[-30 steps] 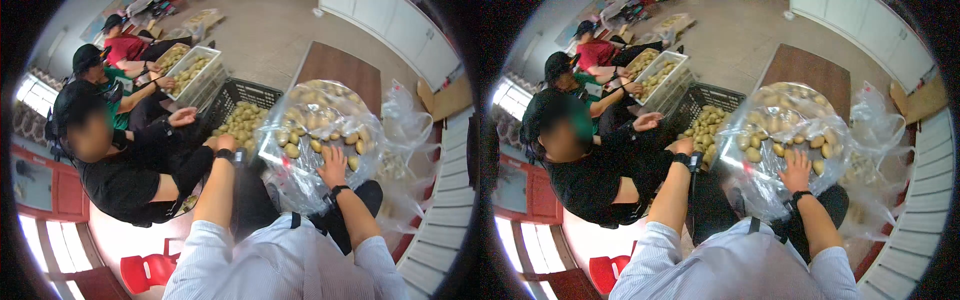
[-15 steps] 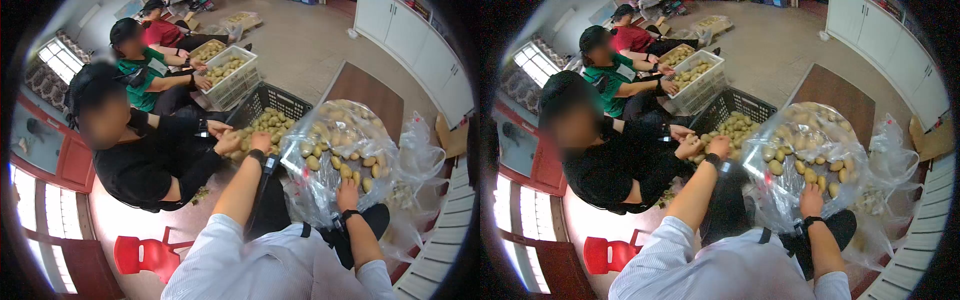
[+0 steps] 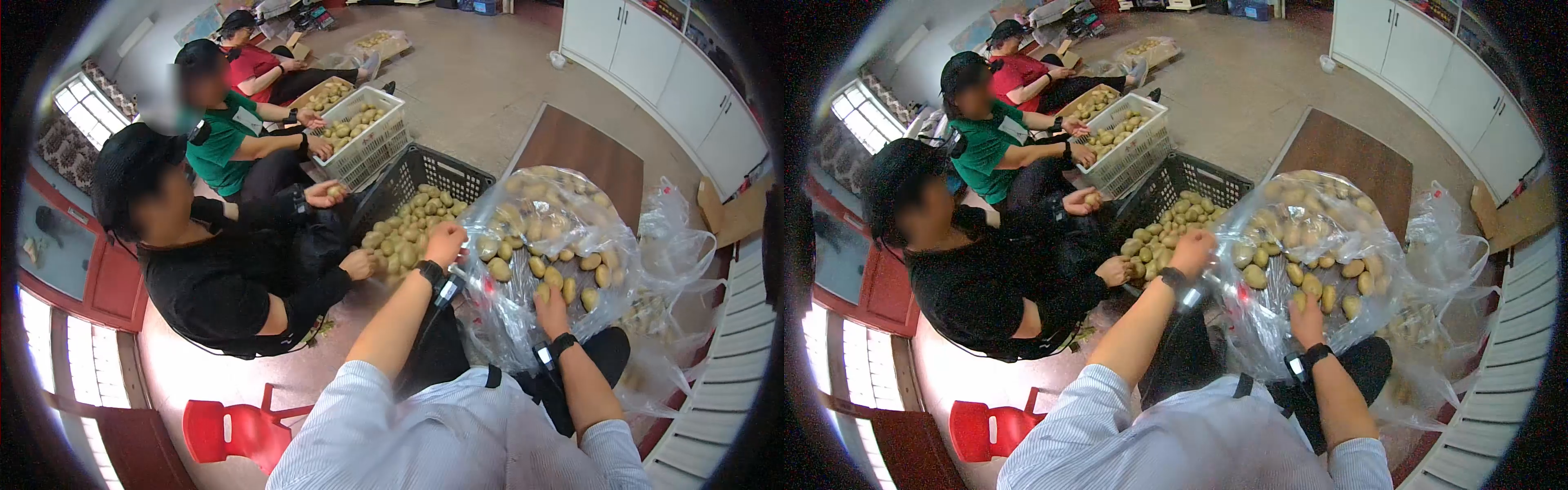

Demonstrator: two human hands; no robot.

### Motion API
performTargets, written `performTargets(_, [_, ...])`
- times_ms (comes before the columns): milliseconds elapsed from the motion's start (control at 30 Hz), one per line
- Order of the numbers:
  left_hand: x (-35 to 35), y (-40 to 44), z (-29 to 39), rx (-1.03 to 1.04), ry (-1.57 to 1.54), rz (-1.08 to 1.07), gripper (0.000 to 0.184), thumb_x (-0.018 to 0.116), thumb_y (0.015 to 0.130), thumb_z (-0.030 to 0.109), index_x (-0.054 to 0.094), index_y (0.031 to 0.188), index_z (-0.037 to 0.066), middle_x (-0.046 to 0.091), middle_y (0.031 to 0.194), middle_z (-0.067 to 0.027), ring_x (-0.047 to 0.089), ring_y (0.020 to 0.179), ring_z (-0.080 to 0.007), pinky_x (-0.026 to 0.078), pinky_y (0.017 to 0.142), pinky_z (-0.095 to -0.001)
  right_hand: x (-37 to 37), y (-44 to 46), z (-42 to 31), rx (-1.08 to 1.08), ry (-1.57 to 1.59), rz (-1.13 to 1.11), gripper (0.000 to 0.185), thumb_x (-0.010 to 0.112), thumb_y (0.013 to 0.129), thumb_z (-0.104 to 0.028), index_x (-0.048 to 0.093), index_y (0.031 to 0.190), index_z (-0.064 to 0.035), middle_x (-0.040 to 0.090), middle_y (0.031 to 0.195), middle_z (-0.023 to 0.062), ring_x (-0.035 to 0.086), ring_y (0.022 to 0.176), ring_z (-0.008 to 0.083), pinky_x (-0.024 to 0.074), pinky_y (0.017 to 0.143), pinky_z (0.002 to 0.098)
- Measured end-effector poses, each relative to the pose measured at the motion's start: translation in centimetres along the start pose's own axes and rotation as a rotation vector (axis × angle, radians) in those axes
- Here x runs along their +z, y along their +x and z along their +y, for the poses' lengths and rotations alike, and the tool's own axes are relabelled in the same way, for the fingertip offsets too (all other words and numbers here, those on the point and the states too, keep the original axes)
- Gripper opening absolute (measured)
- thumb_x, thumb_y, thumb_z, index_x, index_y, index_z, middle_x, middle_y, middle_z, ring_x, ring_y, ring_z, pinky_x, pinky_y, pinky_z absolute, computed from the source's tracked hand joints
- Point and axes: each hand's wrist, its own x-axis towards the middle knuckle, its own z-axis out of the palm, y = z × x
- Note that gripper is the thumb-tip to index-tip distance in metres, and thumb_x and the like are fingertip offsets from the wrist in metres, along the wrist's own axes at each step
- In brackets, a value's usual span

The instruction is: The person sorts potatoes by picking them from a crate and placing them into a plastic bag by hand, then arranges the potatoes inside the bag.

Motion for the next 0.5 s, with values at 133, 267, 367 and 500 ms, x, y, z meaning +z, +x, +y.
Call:
performTargets(133, [1.8,-1.3,-0.8,-0.058,0.098,-0.153,0.024,0.056,0.087,0.019,0.057,0.105,0.003,0.063,0.092,-0.0079,0.063,0.067,-0.0202,0.053,0.055,-0.0314,1.2,1.1,-0.3,0.283,0.451,-0.228,0.043,0.05,0.094,-0.041,0.055,0.107,0.0,0.059,0.071,0.01,0.055,0.053,0.02,0.0448,0.05,0.0335])
performTargets(267, [3.8,-3.9,-0.4,-0.088,0.249,-0.184,0.031,0.058,0.089,0.026,0.055,0.111,0.005,0.062,0.094,-0.0076,0.064,0.063,-0.0188,0.053,0.053,-0.0318,-1.3,0.3,-5.7,0.306,0.544,-0.361,0.042,0.049,0.095,-0.042,0.058,0.097,-0.0018,0.053,0.066,0.0024,0.047,0.05,0.0108,0.0386,0.045,0.0271])
performTargets(367, [3.7,-4.7,-1.1,-0.161,0.251,-0.323,0.036,0.057,0.09,0.033,0.053,0.115,0.006,0.062,0.098,-0.0081,0.064,0.064,-0.0183,0.053,0.052,-0.031,-1.3,0.3,-8.0,0.299,0.622,-0.443,0.042,0.046,0.097,-0.044,0.058,0.096,-0.0039,0.049,0.064,-0.0003,0.042,0.047,0.0085,0.035,0.042,0.0249])
performTargets(500, [4.6,-4.9,-1.3,-0.342,0.023,-0.508,0.043,0.056,0.091,0.04,0.051,0.118,0.007,0.061,0.101,-0.0087,0.064,0.063,-0.0188,0.053,0.051,-0.0298,0.3,1.0,-8.0,0.168,0.688,-0.407,0.034,0.047,0.098,-0.037,0.058,0.099,-0.0053,0.046,0.063,-0.0035,0.04,0.049,0.0069,0.0339,0.043,0.0238])
